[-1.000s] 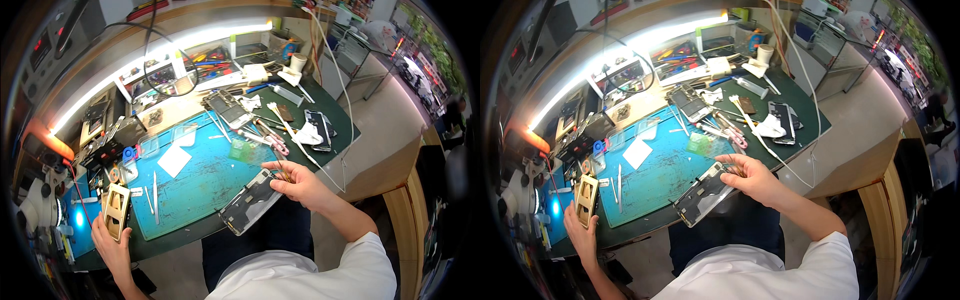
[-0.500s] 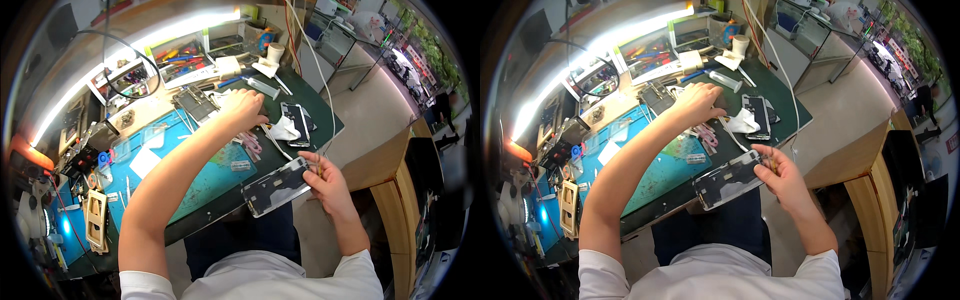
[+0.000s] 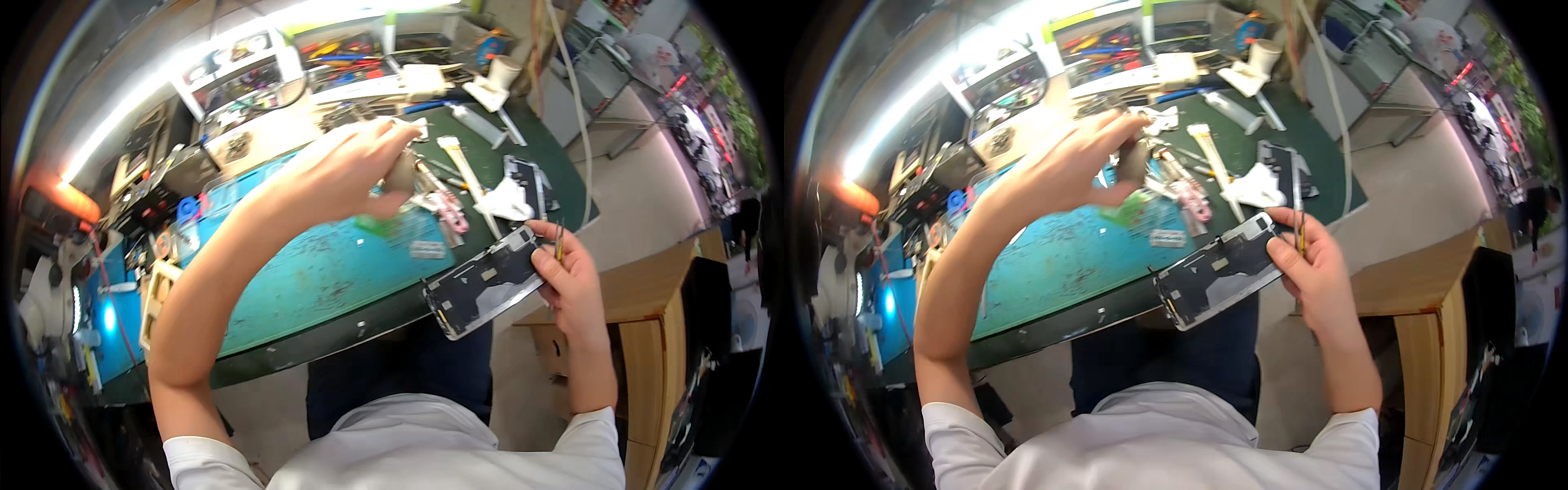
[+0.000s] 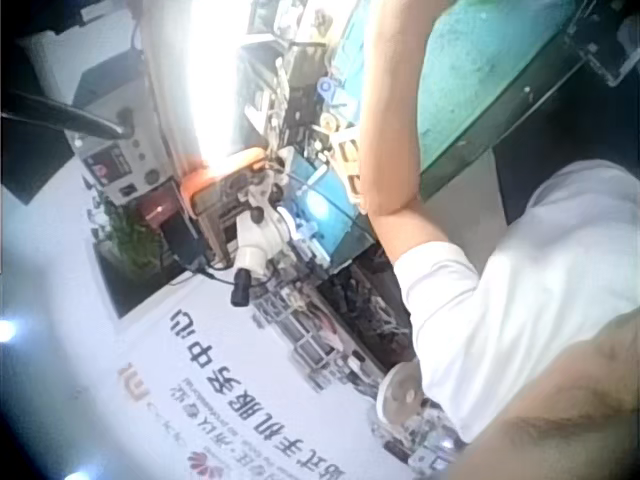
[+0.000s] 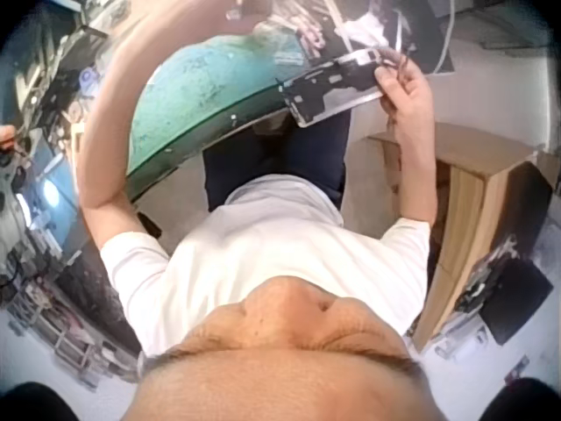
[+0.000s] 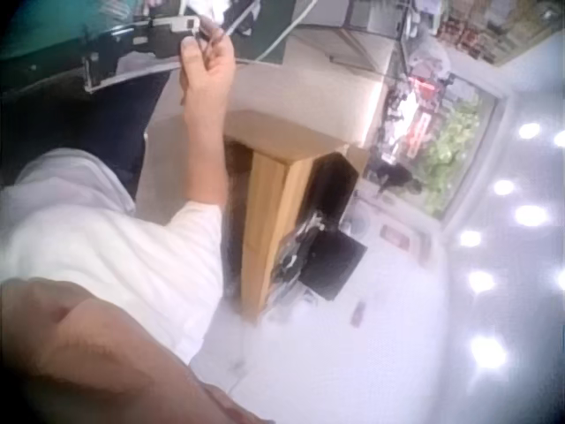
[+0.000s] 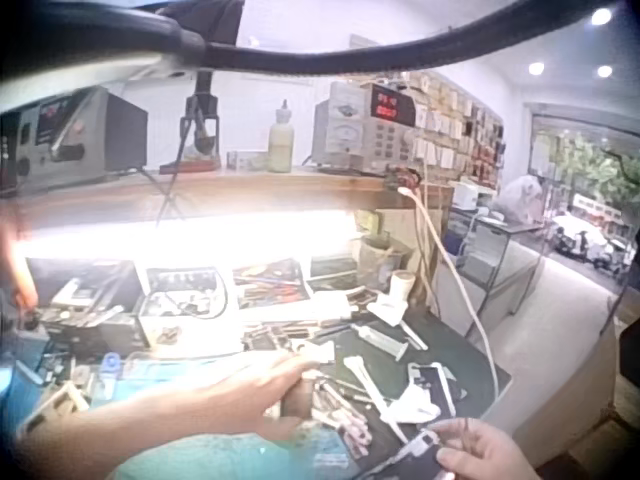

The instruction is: The person reassembles a smartphone by connecting internal components and closing the case. They test the device by powering it on and interacting with the touchscreen. The person then disassembles the phone again, removes a small component, applies flux, and solders it using a soldering iron before reattaching the screen assembly.

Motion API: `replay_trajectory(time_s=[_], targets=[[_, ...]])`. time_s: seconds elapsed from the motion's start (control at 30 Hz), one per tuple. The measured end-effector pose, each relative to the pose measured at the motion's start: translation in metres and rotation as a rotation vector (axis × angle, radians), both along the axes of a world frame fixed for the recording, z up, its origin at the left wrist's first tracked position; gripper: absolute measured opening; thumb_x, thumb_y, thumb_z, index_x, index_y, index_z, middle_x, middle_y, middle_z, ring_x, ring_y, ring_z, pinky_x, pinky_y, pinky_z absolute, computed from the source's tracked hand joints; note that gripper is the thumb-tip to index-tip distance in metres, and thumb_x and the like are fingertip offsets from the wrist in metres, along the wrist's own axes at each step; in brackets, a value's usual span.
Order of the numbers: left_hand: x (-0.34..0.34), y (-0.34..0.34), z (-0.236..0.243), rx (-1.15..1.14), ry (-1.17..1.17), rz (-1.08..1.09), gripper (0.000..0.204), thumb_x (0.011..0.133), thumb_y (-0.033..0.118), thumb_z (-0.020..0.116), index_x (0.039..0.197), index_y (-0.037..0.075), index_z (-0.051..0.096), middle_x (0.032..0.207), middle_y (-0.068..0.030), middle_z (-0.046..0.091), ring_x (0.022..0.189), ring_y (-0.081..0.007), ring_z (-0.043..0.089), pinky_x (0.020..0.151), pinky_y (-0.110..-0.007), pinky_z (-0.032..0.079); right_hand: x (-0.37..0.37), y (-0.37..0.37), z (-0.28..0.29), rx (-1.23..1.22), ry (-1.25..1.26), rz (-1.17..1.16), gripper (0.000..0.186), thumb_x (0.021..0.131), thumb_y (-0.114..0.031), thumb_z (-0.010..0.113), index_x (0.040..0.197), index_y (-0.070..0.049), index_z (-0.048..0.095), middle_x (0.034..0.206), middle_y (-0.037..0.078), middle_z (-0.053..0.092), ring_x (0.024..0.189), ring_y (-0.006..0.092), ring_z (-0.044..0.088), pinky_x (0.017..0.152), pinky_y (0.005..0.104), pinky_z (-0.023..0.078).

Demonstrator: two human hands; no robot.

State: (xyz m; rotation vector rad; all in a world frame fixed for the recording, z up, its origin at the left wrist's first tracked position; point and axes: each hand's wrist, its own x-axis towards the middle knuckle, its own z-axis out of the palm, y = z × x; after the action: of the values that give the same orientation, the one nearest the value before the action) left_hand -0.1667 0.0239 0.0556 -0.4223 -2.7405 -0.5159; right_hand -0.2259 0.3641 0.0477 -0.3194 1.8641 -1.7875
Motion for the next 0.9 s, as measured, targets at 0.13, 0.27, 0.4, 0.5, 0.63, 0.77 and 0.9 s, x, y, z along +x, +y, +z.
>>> replay_trajectory(time_s=[0.13,0.27,0.4,0.5,0.63,0.77,0.9], targets=[[0.141,-0.025,0.003,-0.07,-0.166,0.153,0.085,0.069,0.007,0.086,0.146,0.006,0.051,0.129,-0.0155,0.063,0.121,-0.0371,0.061,0.105,-0.044,0.05,0.006,-0.064,0.004,0.039,0.029,0.236,0.033,0.102,-0.011,0.065,0.135,-0.002,0.064,0.08,-0.009,0.057,0.061,-0.0026,0.039,0.052,0.0179,0.026],[0.197,-0.026,-0.02,0.041,-0.265,0.206,0.08,0.072,0.005,0.084,0.146,0.005,0.053,0.137,-0.0164,0.061,0.126,-0.0364,0.06,0.107,-0.043,0.051,0.01,-0.145,-0.01,0.077,0.122,0.501,0.036,0.101,-0.015,0.068,0.135,-0.003,0.068,0.085,-0.007,0.062,0.067,-0.0009,0.046,0.055,0.0191,0.031],[0.212,-0.027,-0.028,0.207,-0.235,0.195,0.073,0.075,0.005,0.085,0.142,0.004,0.056,0.139,-0.0161,0.061,0.125,-0.0363,0.061,0.106,-0.044,0.051,0.01,-0.189,-0.031,0.199,0.329,0.64,0.035,0.102,-0.013,0.068,0.133,0.002,0.068,0.099,-0.001,0.07,0.083,0.0034,0.061,0.077,0.0215,0.05],[0.225,-0.013,-0.034,0.163,-0.117,0.291,0.067,0.075,0.005,0.085,0.137,0.003,0.06,0.135,-0.0156,0.063,0.122,-0.0364,0.062,0.104,-0.045,0.051,0.019,-0.193,-0.037,0.284,0.58,0.541,0.033,0.1,-0.013,0.071,0.128,0.002,0.071,0.099,0.004,0.074,0.084,0.0059,0.065,0.077,0.0236,0.053],[0.249,0.02,-0.054,0.051,0.02,0.417,0.05,0.076,0.013,0.086,0.123,0.003,0.07,0.123,-0.0112,0.067,0.114,-0.0316,0.065,0.096,-0.044,0.053,0.035,-0.194,-0.046,0.226,0.879,0.416,0.028,0.093,-0.017,0.073,0.114,0.002,0.073,0.1,0.019,0.075,0.089,0.0297,0.074,0.08,0.0376,0.057],[0.254,0.033,-0.067,0.049,0.047,0.479,0.05,0.083,0.029,0.083,0.124,0.003,0.071,0.124,-0.011,0.067,0.114,-0.0318,0.065,0.097,-0.044,0.054,0.042,-0.201,-0.055,0.152,0.851,0.345,0.023,0.094,-0.015,0.072,0.109,0.002,0.073,0.101,0.02,0.075,0.092,0.034,0.074,0.081,0.0395,0.058],[0.254,0.032,-0.072,-0.111,0.033,0.452,0.062,0.092,0.055,0.068,0.125,0.003,0.072,0.128,-0.0131,0.065,0.117,-0.0328,0.064,0.098,-0.045,0.053,0.047,-0.205,-0.064,0.169,1.041,0.291,0.019,0.091,-0.011,0.072,0.106,0.0,0.071,0.094,0.016,0.072,0.081,0.0318,0.071,0.073,0.0392,0.057]])
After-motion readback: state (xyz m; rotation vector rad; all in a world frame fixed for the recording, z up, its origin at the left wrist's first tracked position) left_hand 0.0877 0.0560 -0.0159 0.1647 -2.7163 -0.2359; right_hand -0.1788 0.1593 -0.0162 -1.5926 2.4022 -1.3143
